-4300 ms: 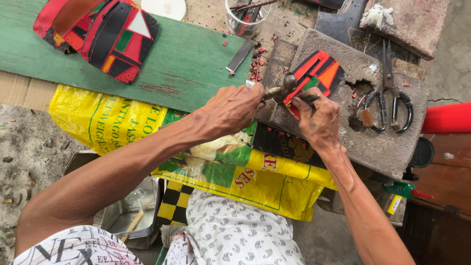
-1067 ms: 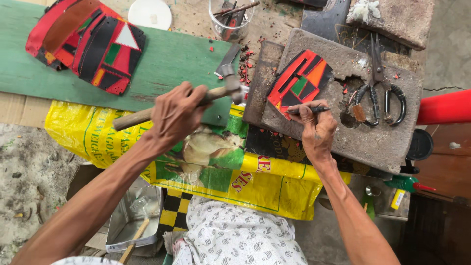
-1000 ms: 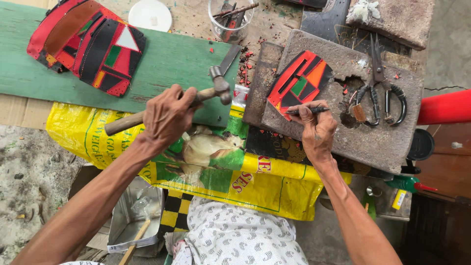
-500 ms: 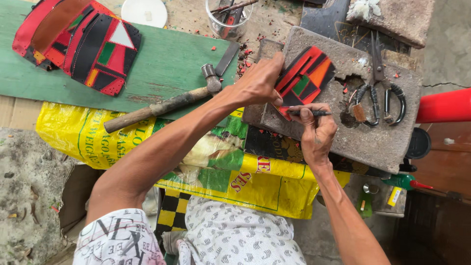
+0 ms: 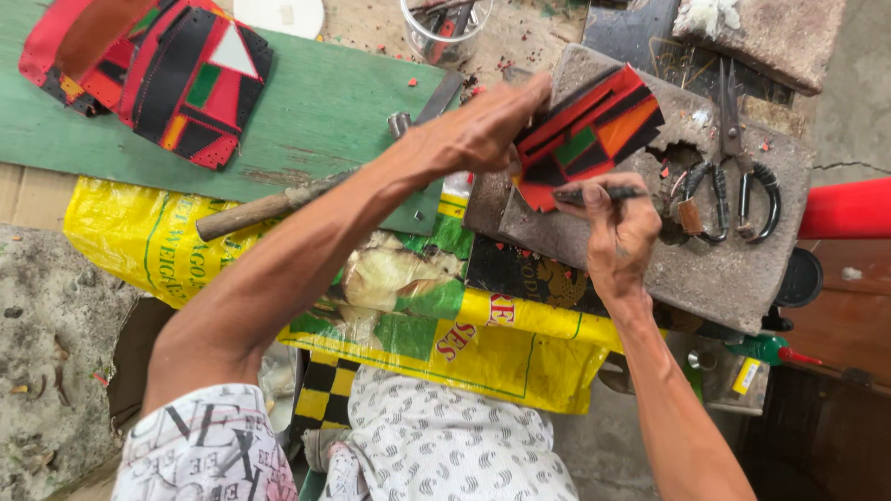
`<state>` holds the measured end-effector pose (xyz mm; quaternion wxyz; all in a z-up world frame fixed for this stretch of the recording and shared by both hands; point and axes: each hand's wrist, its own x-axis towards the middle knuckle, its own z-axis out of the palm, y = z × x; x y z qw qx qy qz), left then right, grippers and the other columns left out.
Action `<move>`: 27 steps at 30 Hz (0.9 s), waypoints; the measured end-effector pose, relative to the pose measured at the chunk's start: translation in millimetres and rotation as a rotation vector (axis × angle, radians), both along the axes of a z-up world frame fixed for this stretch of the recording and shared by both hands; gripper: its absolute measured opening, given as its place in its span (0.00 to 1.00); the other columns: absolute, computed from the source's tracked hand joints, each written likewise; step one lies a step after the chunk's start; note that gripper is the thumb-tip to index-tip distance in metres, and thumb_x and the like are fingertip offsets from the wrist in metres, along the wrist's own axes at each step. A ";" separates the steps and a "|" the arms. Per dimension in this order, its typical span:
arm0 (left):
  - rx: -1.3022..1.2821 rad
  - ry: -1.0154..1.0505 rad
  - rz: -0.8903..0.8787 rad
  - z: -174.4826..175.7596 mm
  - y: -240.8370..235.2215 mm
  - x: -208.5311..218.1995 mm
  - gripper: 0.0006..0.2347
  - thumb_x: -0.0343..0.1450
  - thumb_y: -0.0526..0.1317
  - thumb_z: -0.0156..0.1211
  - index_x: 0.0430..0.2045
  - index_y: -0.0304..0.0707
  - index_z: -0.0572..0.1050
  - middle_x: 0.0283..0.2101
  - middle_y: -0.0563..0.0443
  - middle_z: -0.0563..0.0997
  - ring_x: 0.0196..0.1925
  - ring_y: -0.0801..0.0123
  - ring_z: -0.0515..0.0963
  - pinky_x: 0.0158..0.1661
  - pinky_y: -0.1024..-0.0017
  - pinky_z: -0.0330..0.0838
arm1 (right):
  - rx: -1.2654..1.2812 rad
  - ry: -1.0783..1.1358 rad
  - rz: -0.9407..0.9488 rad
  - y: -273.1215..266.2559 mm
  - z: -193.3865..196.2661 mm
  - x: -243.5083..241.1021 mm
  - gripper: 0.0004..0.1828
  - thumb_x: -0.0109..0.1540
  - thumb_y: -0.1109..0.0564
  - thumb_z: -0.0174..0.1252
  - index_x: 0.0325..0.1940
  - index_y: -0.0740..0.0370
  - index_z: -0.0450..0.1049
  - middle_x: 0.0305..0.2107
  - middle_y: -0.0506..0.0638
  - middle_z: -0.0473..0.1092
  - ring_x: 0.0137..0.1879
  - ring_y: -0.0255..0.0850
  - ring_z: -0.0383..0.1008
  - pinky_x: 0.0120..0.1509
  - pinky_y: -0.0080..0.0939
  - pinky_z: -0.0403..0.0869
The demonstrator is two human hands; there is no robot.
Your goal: The person uses a hammer and a metal punch to create holes along the edges of a colorful patterned leather pouch. They repeatedly position the punch and strike it with the hammer, then inspect the pouch and trim edges with shears.
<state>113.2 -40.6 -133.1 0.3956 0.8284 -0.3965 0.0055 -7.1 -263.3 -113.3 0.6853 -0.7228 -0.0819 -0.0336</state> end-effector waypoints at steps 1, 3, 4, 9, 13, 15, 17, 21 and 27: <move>-0.056 -0.082 -0.018 -1.2 0.4 -0.5 0.32 0.53 0.26 0.70 0.49 0.21 0.57 0.37 0.26 0.76 0.38 0.32 0.75 0.39 0.50 0.71 | -0.020 0.009 -0.003 0.7 0.0 -1.4 0.14 0.75 0.54 0.54 0.48 0.69 0.64 0.41 0.59 0.74 0.49 0.44 0.80 0.56 0.47 0.84; 0.011 0.048 0.017 -0.2 5.9 3.1 0.26 0.57 0.25 0.68 0.46 0.25 0.59 0.37 0.28 0.76 0.40 0.33 0.76 0.40 0.50 0.70 | -0.008 -0.004 0.010 8.0 0.2 8.0 0.13 0.74 0.54 0.54 0.48 0.69 0.64 0.41 0.58 0.74 0.49 0.44 0.81 0.56 0.46 0.84; 0.041 0.114 0.030 -0.2 6.0 4.7 0.24 0.59 0.24 0.67 0.44 0.28 0.59 0.37 0.29 0.76 0.41 0.33 0.76 0.40 0.50 0.70 | 0.011 -0.009 0.012 9.3 1.5 9.9 0.13 0.74 0.54 0.54 0.48 0.69 0.64 0.41 0.58 0.74 0.50 0.44 0.81 0.57 0.46 0.85; -0.009 0.269 0.035 -12.0 0.9 -3.3 0.22 0.60 0.28 0.68 0.42 0.29 0.60 0.36 0.33 0.78 0.38 0.40 0.80 0.39 0.55 0.75 | -0.082 -0.003 0.016 8.9 -0.8 3.7 0.14 0.74 0.54 0.54 0.49 0.70 0.65 0.42 0.58 0.74 0.50 0.44 0.81 0.57 0.46 0.84; -0.058 -0.002 0.004 -6.9 -0.6 -3.0 0.26 0.56 0.25 0.69 0.42 0.27 0.59 0.34 0.27 0.74 0.35 0.31 0.74 0.36 0.49 0.67 | -0.069 -0.017 0.047 10.9 0.2 4.4 0.14 0.74 0.53 0.54 0.49 0.70 0.65 0.43 0.57 0.73 0.51 0.43 0.80 0.59 0.46 0.84; 0.034 0.147 0.025 -3.1 -0.3 0.0 0.24 0.58 0.27 0.68 0.44 0.28 0.59 0.33 0.30 0.75 0.37 0.34 0.75 0.39 0.49 0.67 | -0.079 -0.009 0.060 13.3 -1.1 9.2 0.14 0.74 0.54 0.54 0.49 0.71 0.65 0.42 0.57 0.74 0.51 0.43 0.80 0.58 0.46 0.84; 0.041 0.180 0.022 -4.0 -0.8 -5.9 0.24 0.60 0.28 0.68 0.45 0.28 0.59 0.34 0.31 0.75 0.39 0.34 0.75 0.41 0.49 0.67 | -0.103 0.035 0.082 14.8 -2.2 7.0 0.14 0.74 0.55 0.54 0.47 0.71 0.66 0.41 0.58 0.76 0.49 0.42 0.81 0.56 0.45 0.84; -0.102 0.010 -0.017 -4.7 1.5 -6.5 0.28 0.57 0.28 0.70 0.47 0.26 0.59 0.38 0.29 0.73 0.42 0.33 0.74 0.42 0.49 0.67 | -0.226 0.018 0.065 19.3 2.9 11.3 0.12 0.73 0.56 0.54 0.47 0.71 0.67 0.40 0.57 0.78 0.48 0.41 0.82 0.54 0.42 0.85; -0.067 0.083 -0.020 -10.0 2.5 -5.2 0.25 0.59 0.29 0.69 0.45 0.28 0.60 0.37 0.31 0.73 0.43 0.33 0.74 0.43 0.50 0.67 | -0.353 0.034 0.043 26.4 16.5 11.3 0.10 0.72 0.58 0.55 0.44 0.70 0.70 0.38 0.54 0.79 0.45 0.38 0.82 0.51 0.40 0.85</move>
